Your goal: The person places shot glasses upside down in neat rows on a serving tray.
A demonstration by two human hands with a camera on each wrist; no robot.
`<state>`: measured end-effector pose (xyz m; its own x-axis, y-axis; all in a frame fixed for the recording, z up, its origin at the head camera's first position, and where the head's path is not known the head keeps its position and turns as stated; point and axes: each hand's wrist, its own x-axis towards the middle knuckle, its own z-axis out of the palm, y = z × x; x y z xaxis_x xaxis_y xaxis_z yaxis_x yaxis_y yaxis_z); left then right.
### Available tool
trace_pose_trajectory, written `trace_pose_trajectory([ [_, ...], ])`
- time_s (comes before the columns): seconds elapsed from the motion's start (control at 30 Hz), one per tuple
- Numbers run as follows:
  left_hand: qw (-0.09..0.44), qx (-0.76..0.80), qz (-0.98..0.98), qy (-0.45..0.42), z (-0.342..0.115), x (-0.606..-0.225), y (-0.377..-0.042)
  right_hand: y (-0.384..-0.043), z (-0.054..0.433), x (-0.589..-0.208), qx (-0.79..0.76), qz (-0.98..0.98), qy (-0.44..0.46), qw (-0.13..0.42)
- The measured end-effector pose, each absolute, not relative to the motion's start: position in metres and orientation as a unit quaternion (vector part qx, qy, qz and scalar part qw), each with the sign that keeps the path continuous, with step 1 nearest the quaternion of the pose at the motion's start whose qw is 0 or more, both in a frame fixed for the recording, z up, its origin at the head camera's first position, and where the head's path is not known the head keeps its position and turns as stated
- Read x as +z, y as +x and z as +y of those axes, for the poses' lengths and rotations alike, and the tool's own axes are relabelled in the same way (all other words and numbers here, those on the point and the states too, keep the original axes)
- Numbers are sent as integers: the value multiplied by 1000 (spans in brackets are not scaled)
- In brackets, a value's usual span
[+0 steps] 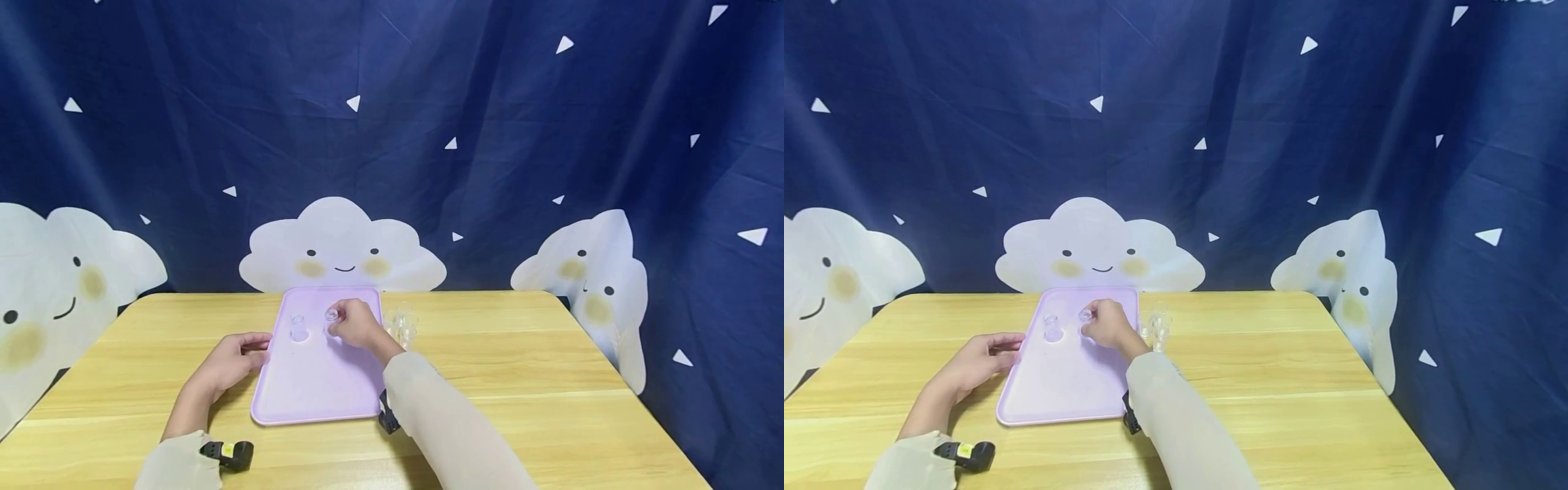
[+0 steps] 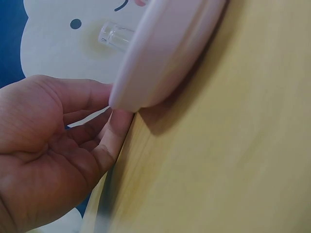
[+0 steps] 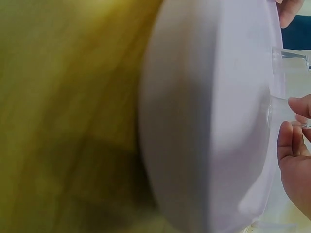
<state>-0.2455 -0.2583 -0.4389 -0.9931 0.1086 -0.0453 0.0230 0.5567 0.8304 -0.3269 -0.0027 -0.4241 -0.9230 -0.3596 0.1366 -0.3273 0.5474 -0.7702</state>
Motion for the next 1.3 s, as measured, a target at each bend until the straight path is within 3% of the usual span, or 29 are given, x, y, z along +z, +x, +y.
trace_pose_trajectory([
  [0.77, 51, 471, 880, 29, -257, -440, -245, -325, 9, -410, -426, 882, -199, 32],
  [1.3, 46, 465, 884, 34, -258, -442, -245, -324, 44, -373, -443, 865, -232, -41],
])
